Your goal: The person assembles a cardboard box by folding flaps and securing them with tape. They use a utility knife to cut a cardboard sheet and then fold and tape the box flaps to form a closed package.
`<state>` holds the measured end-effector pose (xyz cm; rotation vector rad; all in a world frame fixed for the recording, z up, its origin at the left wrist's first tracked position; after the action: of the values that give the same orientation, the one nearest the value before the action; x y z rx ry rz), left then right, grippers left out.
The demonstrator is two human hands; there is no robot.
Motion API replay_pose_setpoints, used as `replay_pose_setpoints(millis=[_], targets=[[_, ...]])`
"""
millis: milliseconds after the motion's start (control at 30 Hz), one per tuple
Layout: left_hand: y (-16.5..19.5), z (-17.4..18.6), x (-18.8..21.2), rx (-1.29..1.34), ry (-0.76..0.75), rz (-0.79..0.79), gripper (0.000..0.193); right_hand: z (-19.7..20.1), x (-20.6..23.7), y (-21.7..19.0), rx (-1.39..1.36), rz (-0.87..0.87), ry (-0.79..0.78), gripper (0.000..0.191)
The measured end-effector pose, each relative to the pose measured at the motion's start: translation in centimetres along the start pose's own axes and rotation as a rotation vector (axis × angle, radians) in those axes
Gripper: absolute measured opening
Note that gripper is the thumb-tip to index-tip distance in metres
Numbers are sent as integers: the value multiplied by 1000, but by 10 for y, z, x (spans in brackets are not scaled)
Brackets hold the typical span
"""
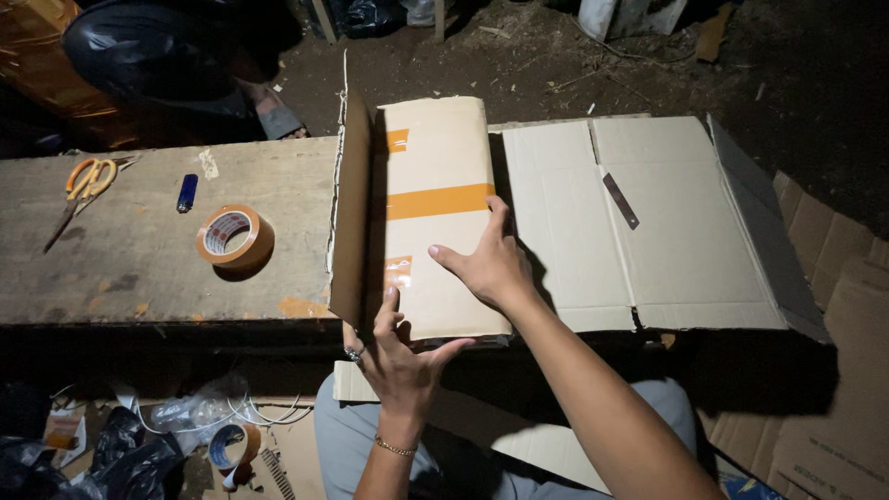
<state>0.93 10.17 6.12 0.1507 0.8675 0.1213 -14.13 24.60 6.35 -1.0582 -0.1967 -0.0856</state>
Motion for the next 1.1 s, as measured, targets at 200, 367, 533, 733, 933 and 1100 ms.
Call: replay_pose_setpoints(millis=[200, 367, 533, 733, 933, 1100], targets=[[-4, -5, 2, 118, -35, 57, 101, 4, 0, -5, -11, 97, 57, 107], [1, -1, 2, 10, 28, -2, 100, 4, 0, -5, 3, 92, 61, 108], [-5, -7, 2, 72, -70, 80, 105, 2, 0, -2, 13, 63, 58, 109], [0, 2, -1, -60, 30, -4, 106, 3, -1, -7, 20, 123, 71, 109], [-1, -5, 4, -29, -11, -10, 106, -1, 0, 0, 18, -22, -14, 111], [-6, -10, 5, 7, -68, 33, 105, 1, 1, -4, -9, 41, 16, 119]])
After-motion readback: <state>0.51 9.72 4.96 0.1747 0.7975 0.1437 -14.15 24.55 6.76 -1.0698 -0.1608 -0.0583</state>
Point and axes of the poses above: each hand's wrist, its own x-axis away from the middle knuckle, its own z-axis out of the back of the hand, y = z × x, the point moved 8 cm from there along -x, towards the middle knuckle, and after that the axes turned 12 degrees about -x, right-handed, at the moved point
